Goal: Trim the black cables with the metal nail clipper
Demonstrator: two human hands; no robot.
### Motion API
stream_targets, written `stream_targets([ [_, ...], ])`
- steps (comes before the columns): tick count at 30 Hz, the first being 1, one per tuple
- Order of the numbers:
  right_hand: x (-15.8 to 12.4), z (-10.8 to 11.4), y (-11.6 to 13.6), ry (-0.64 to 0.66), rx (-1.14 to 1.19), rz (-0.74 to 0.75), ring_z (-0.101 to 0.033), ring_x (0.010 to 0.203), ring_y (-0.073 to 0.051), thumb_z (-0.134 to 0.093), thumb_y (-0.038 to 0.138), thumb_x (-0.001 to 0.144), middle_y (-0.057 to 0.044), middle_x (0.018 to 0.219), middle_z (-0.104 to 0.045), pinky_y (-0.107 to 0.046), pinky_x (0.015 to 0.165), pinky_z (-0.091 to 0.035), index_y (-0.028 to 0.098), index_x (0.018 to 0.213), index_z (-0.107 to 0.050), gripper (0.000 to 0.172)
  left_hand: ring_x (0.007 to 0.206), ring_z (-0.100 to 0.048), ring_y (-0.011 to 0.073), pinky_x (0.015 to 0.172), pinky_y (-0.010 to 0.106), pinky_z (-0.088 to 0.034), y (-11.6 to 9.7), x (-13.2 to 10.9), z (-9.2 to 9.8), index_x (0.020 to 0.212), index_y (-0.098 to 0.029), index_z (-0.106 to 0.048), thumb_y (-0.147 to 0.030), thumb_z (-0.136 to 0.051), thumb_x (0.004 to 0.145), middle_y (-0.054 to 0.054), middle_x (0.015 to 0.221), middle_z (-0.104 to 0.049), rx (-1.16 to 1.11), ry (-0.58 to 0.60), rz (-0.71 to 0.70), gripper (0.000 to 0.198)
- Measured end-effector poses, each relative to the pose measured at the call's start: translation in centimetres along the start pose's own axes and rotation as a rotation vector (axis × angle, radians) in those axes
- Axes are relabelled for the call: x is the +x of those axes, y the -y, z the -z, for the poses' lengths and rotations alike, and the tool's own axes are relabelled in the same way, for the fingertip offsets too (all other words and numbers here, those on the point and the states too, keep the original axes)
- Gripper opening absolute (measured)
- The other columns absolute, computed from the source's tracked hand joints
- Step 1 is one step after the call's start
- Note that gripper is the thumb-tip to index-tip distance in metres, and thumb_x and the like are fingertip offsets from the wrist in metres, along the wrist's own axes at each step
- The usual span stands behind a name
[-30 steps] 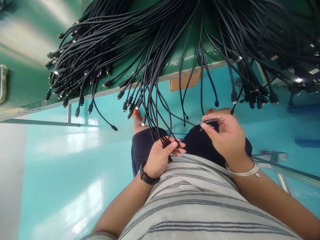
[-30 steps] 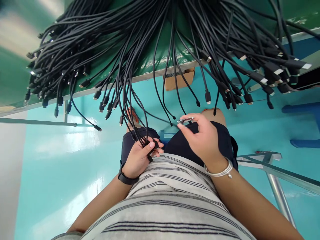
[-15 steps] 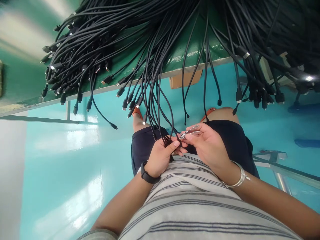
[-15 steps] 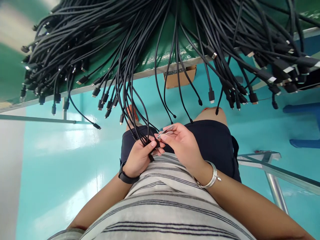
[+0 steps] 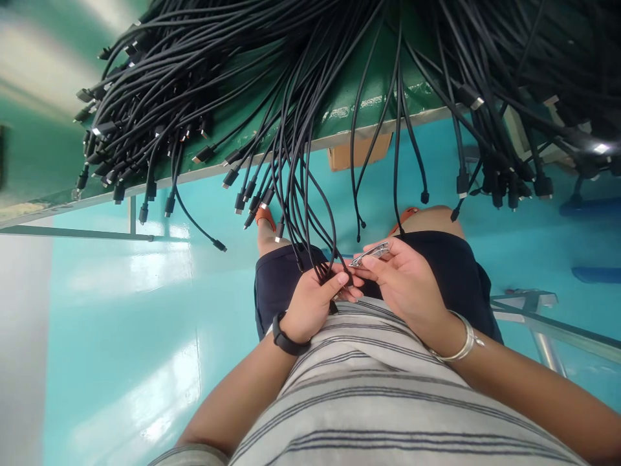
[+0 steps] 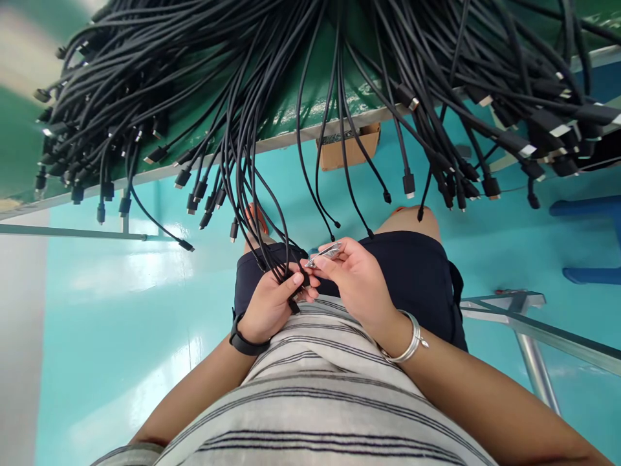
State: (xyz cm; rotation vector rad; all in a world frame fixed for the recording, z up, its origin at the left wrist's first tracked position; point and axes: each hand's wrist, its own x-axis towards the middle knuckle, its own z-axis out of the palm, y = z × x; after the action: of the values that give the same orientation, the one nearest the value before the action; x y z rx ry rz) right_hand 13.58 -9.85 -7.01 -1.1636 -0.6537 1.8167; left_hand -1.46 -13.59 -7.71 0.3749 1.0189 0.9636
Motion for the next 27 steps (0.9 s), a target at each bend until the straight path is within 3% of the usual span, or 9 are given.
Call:
stream_targets([
  [4, -0.3, -0.1, -0.3, -0.015, -0.015, 0.018, -0.073, 0.082, -0.017, -0.077, 0.029, 0.078, 0.002, 0.081, -0.072, -0.033, 0.077, -0.061, 0.023, 0.088, -0.062, 0.019, 0.059, -0.065, 0.0107, 0.060, 0.023, -0.053, -0.1, 0.0, -0.1, 0.083, -0.013, -0.065, -0.035, -0.074, 0.080, 0.003, 0.075, -0.071, 0.058, -0.030, -0.018, 0.024],
  [11, -1.0, -1.2, 0.5, 0.011, -0.100, 0.009, -0.066, 0.059, -0.013, -0.079, 0.031, 0.074, 0.003, 0.069, -0.069, -0.029, 0.059, -0.059, 0.023, 0.083, -0.060, 0.022, 0.055, -0.068, 0.0137, 0.046, 0.020, -0.048, -0.3, -0.1, -0.7, 0.074, -0.018, -0.050, -0.032, -0.077, 0.076, 0.001, 0.068, -0.071, 0.172, -0.118, -0.052, 0.031],
  [27, -0.7, -1.3, 0.9, -0.003, -0.243, -0.046, -0.065, 0.058, -0.013, -0.075, 0.028, 0.076, 0.002, 0.067, -0.067, -0.027, 0.056, -0.056, 0.021, 0.086, -0.061, 0.018, 0.053, -0.066, 0.0127, 0.046, 0.020, -0.047, -0.4, -0.2, -0.7, 0.074, -0.019, -0.049, -0.034, -0.077, 0.076, 0.001, 0.066, -0.071, 0.280, -0.175, -0.066, 0.032],
])
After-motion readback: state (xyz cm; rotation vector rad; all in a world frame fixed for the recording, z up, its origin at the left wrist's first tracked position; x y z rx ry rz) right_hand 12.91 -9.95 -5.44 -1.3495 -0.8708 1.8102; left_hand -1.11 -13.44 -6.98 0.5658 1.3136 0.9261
